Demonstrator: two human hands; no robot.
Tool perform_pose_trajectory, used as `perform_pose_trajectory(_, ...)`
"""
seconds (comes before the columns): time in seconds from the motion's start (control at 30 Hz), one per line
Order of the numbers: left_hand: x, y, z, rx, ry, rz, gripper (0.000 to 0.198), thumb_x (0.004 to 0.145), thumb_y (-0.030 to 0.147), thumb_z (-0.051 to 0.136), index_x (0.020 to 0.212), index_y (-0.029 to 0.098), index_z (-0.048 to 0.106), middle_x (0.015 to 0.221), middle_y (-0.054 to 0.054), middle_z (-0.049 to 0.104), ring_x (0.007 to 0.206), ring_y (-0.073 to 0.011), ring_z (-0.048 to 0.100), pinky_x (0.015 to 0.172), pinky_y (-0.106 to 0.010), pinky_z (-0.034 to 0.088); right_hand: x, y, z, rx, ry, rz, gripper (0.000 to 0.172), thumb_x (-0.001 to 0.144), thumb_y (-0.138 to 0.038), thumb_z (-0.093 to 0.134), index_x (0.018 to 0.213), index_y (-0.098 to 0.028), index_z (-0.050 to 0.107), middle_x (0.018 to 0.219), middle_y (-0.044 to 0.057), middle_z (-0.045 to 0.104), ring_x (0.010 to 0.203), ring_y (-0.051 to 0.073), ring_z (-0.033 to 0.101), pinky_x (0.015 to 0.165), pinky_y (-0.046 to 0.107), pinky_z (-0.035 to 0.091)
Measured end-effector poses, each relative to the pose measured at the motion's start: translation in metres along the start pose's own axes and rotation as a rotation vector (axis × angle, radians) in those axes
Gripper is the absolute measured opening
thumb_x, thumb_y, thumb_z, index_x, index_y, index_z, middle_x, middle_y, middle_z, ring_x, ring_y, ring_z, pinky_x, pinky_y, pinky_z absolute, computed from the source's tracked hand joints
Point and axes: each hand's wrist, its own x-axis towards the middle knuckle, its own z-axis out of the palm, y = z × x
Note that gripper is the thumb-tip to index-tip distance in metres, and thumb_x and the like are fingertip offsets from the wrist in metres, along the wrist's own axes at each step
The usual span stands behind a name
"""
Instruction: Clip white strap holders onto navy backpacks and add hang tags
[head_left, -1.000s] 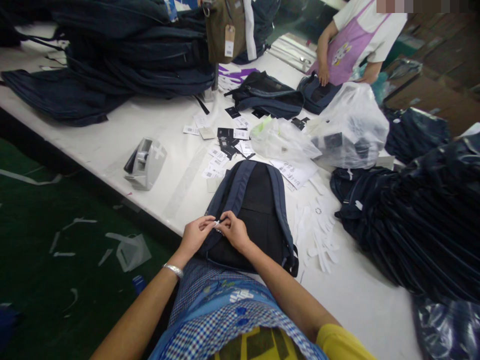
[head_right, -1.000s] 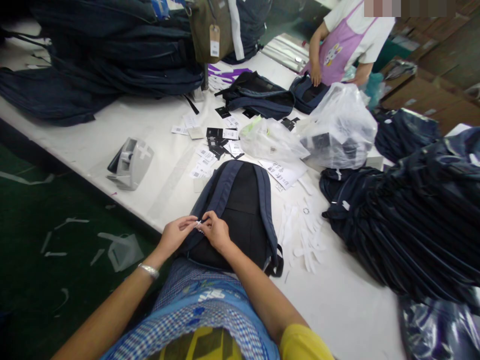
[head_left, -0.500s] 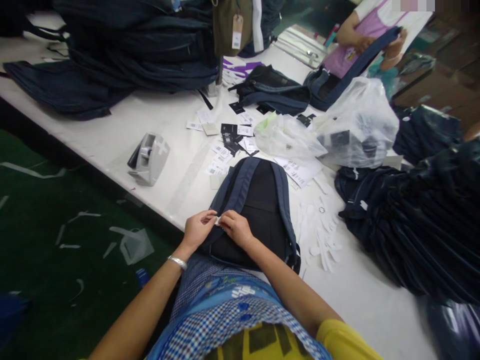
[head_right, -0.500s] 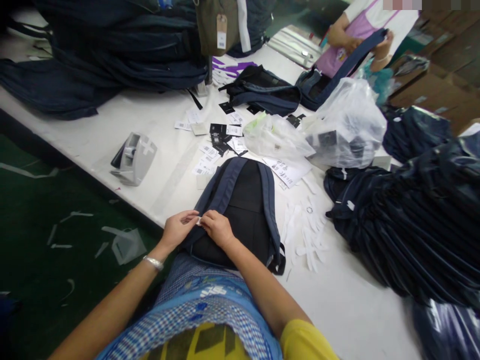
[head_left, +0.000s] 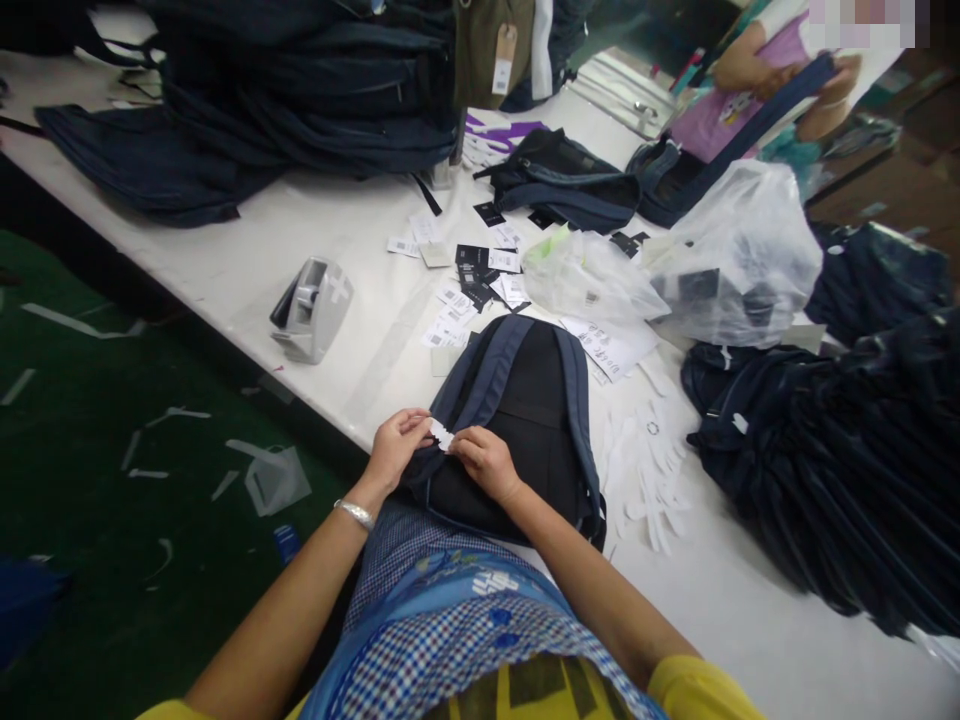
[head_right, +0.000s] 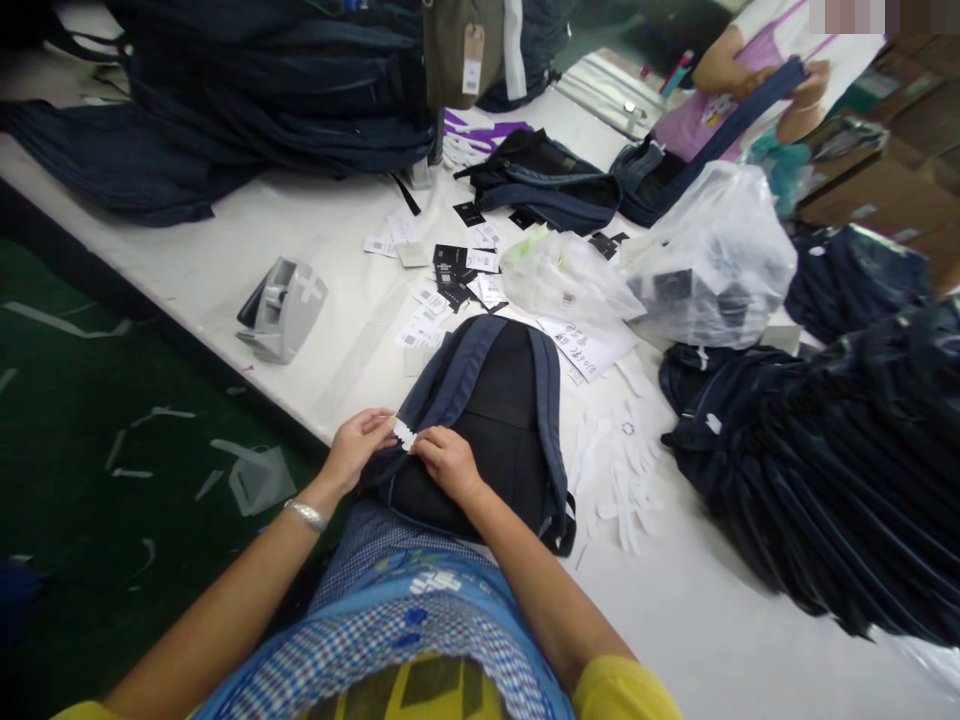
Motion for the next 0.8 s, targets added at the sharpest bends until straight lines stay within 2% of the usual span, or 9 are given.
perform_pose_trajectory(0.13,-0.008,-0.004,0.0,0.066,-0.118,0.009,0.047,0.074,0.044,0.072,0.109,0.013,0.062,0.099,-0.008,0.069,0.09,-0.018,0.066,0.085,-0.032,0.056,0.006,-0.006,-0.002,0.159,0.092,0.114,0.023,0.097,-0.032,0.049,0.091,-0.021,0.069,0.094,0.006,0.065,0.089,0.015,0.06,0.081,0.026,0.049)
perform_pose_trajectory(0.3,-0.017,-0.008,0.0,0.116,-0.242,0.103,0.041,0.082,0.045,0.065,0.109,0.014,0.064,0.109,-0.01,0.069,0.102,-0.0201,0.065,0.097,-0.033,0.049,0.007,-0.008,0.002,0.175,0.133,0.102,0.024,0.098,-0.029,0.047,0.092,-0.02,0.068,0.096,0.006,0.064,0.09,0.014,0.06,0.082,0.025,0.049)
perform_pose_trajectory(0.4,-0.016,-0.006,-0.002,0.235,-0.223,0.154,0.035,0.083,0.045,0.063,0.099,0.015,0.069,0.103,-0.008,0.071,0.099,-0.0214,0.065,0.096,-0.033,0.049,0.002,-0.011,0.005,0.184,0.174,0.152,0.019,0.096,-0.03,0.05,0.096,-0.021,0.066,0.101,0.007,0.063,0.094,0.015,0.059,0.086,0.027,0.049)
perform_pose_trajectory(0.5,-0.016,-0.004,-0.003,0.293,-0.2,0.158,0.035,0.084,0.046,0.061,0.095,0.015,0.069,0.098,-0.007,0.072,0.096,-0.0219,0.066,0.093,-0.033,0.05,-0.006,-0.018,0.007,0.068,0.264,0.324,0.016,0.09,-0.032,0.06,0.101,-0.02,0.061,0.098,0.007,0.061,0.092,0.018,0.057,0.086,0.03,0.048)
perform_pose_trajectory(0.6,-0.017,-0.004,-0.003,0.281,-0.252,0.169,0.038,0.086,0.048,0.057,0.102,0.015,0.067,0.103,-0.008,0.071,0.1,-0.0214,0.066,0.095,-0.032,0.05,-0.012,-0.026,0.008,-0.053,0.208,0.452,0.024,0.084,-0.037,0.068,0.099,-0.02,0.06,0.091,0.004,0.058,0.079,0.017,0.055,0.072,0.028,0.046)
perform_pose_trajectory(0.67,-0.018,-0.005,-0.001,0.305,-0.28,0.195,0.04,0.083,0.046,0.061,0.11,0.016,0.066,0.109,-0.008,0.07,0.103,-0.0217,0.065,0.093,-0.032,0.051,-0.012,-0.03,0.01,-0.079,0.151,0.491,0.023,0.084,-0.038,0.068,0.098,-0.022,0.062,0.091,0.004,0.058,0.075,0.016,0.054,0.066,0.025,0.043)
perform_pose_trajectory(0.73,-0.019,-0.006,0.001,0.407,-0.246,0.245,0.039,0.08,0.044,0.066,0.109,0.017,0.067,0.108,-0.007,0.07,0.1,-0.0216,0.065,0.089,-0.03,0.052,-0.011,-0.031,0.012,-0.051,0.151,0.53,0.019,0.084,-0.035,0.067,0.097,-0.023,0.064,0.089,0.002,0.058,0.073,0.014,0.054,0.063,0.024,0.041)
perform_pose_trajectory(0.8,-0.017,-0.006,0.003,0.528,-0.166,0.293,0.032,0.082,0.043,0.063,0.1,0.018,0.071,0.099,-0.005,0.072,0.092,-0.0206,0.066,0.083,-0.028,0.051,-0.009,-0.029,0.014,0.028,0.181,0.573,0.013,0.082,-0.032,0.068,0.091,-0.022,0.065,0.084,0.0,0.057,0.068,0.012,0.053,0.062,0.023,0.04)
